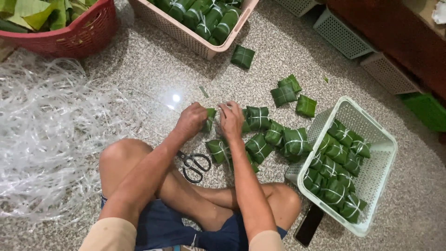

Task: The person trims the excess length of plastic ties from wrapped food parcels using scissors, then places the finished parcels into a white plastic basket.

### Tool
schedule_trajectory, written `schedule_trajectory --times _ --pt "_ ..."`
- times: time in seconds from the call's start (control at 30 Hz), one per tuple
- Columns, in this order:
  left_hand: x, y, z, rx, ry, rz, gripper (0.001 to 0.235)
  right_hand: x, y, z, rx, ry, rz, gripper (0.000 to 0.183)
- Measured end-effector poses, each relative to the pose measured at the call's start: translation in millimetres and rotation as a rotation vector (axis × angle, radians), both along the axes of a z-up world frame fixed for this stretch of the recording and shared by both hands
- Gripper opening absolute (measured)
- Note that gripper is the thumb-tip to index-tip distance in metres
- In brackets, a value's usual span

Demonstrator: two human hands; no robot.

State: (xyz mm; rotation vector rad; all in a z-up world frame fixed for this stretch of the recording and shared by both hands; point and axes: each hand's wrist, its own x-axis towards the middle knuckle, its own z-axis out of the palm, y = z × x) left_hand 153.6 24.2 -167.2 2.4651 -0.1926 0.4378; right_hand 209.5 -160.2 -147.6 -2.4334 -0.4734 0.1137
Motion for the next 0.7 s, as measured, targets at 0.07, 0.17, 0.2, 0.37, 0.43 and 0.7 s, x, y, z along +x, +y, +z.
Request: schedule_trajectory --times 0.07,0.17,0.2,0.37,0.43,0.7 --pt "5 -3 -11 0.107 -0.364 -0.032 0.022 11 8 5 0.045 -0.111 0.115 0.026" --pt "6 -4 -20 0.093 -0.445 0.027 0.012 5 18 29 0.301 0.340 0.338 0.033" --pt "7 -3 -26 0.073 -0.426 0.065 0.009 6 16 23 0.347 0.423 0.317 0.029" --pt "-1 0 -25 -0.115 -0.316 0.131 0.008 7 16 16 0.230 0.368 0.237 0.022" --pt "-14 -4 -8 -0.498 -0.020 0.186 0.012 5 13 14 -0.087 0.092 0.178 0.026" --pt "-9 0 -25 -0.685 0.323 0.558 0.009 -9 3 -15 -0.359 0.158 0.090 0.034"
